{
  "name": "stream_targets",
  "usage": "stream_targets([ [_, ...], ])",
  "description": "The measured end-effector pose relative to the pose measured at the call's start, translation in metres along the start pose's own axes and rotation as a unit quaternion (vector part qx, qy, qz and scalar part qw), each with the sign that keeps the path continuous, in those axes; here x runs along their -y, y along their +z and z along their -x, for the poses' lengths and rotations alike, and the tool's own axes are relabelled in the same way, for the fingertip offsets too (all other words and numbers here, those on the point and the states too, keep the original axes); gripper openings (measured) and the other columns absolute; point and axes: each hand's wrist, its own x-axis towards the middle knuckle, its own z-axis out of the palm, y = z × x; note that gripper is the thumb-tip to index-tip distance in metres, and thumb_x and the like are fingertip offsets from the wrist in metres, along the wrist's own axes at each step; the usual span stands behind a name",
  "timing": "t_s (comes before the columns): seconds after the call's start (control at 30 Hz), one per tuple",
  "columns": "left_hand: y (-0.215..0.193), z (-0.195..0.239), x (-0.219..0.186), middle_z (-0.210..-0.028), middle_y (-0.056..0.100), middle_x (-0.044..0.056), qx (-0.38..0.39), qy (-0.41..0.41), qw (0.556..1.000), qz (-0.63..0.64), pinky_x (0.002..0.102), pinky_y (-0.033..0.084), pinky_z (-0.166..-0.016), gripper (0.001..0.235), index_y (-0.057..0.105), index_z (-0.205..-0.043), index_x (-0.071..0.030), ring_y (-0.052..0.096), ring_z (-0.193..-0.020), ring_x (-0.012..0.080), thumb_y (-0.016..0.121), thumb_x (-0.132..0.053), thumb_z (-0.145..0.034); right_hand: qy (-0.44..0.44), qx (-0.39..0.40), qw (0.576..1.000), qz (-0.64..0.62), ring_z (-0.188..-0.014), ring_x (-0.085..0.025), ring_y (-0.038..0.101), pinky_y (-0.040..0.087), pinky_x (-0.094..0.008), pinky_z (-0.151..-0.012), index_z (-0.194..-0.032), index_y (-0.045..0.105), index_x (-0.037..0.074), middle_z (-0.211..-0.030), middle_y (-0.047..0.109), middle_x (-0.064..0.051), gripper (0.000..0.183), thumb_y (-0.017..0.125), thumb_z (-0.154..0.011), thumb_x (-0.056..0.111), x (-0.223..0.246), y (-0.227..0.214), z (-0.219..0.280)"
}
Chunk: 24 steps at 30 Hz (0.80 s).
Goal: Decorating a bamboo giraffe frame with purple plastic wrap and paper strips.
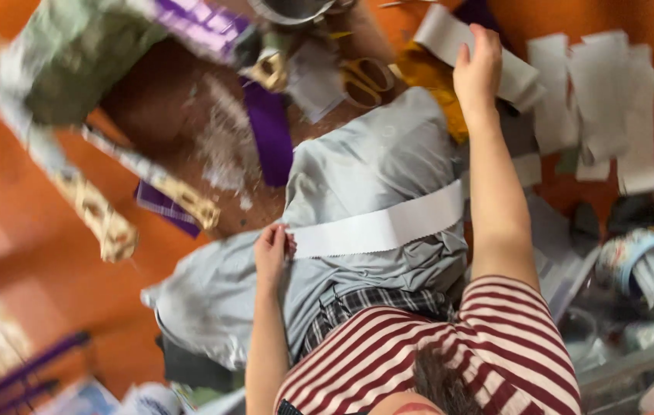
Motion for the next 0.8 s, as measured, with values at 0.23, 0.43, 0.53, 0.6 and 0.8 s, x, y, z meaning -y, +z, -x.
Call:
stream_targets([
  [0.23,-0.119,0.048,-0.017,-0.087,0.061,0.001,-0.235,0.185,0.954,-0.019,0.025,0.052,-0.067,0.025,0.062,-0.125,-0.004,0.059,-0.073,0.009,0.065,-0.002,-0.1,-0.121,0.316,0.894,-0.296,-0.081,-0.024,0.068,0.053,-0.035,-0.072,-0.121,0.067,0.0,-0.097,0.07,-0.013,0.013,0.067,-0.109,0.006,0.23,-0.098,0.004],
  [0.43,-0.221,0.162,-0.001,-0.086,0.062,0.0,-0.533,0.24,0.794,0.169,0.023,0.045,-0.05,0.011,0.061,-0.114,-0.005,0.056,-0.061,0.0077,0.063,-0.003,-0.104,-0.412,0.483,0.714,-0.294,-0.09,-0.036,0.069,0.056,-0.041,-0.076,-0.121,0.067,0.001,-0.11,0.071,-0.02,0.029,0.072,-0.094,0.009,0.319,-0.084,0.091],
  [0.53,-0.269,0.204,0.094,-0.083,0.064,0.005,-0.648,0.212,0.703,0.203,0.024,0.042,-0.048,0.006,0.067,-0.11,-0.003,0.056,-0.059,0.0098,0.063,-0.007,-0.109,-0.44,0.518,0.698,-0.225,-0.091,-0.036,0.07,0.056,-0.043,-0.08,-0.117,0.07,0.003,-0.102,0.073,-0.018,0.023,0.069,-0.095,0.009,0.321,-0.065,0.13],
  [0.6,-0.287,0.224,0.157,-0.095,0.072,0.004,-0.687,0.219,0.66,0.211,0.025,0.053,-0.056,0.013,0.067,-0.114,-0.003,0.064,-0.066,0.0095,0.065,0.002,-0.102,-0.428,0.47,0.738,-0.226,-0.097,-0.036,0.07,0.057,-0.042,-0.087,-0.116,0.071,0.001,-0.107,0.073,-0.019,0.019,0.066,-0.099,0.009,0.31,-0.052,0.138],
  [0.8,-0.259,0.228,0.216,-0.07,0.069,0.003,-0.709,0.048,0.672,0.207,0.027,0.052,-0.051,0.007,0.07,-0.092,-0.003,0.064,-0.058,0.0135,0.074,-0.008,-0.095,-0.323,0.474,0.795,-0.195,-0.088,-0.027,0.072,0.056,-0.037,-0.08,-0.12,0.071,0.0,-0.102,0.074,-0.016,0.02,0.063,-0.106,0.012,0.297,-0.028,0.112],
])
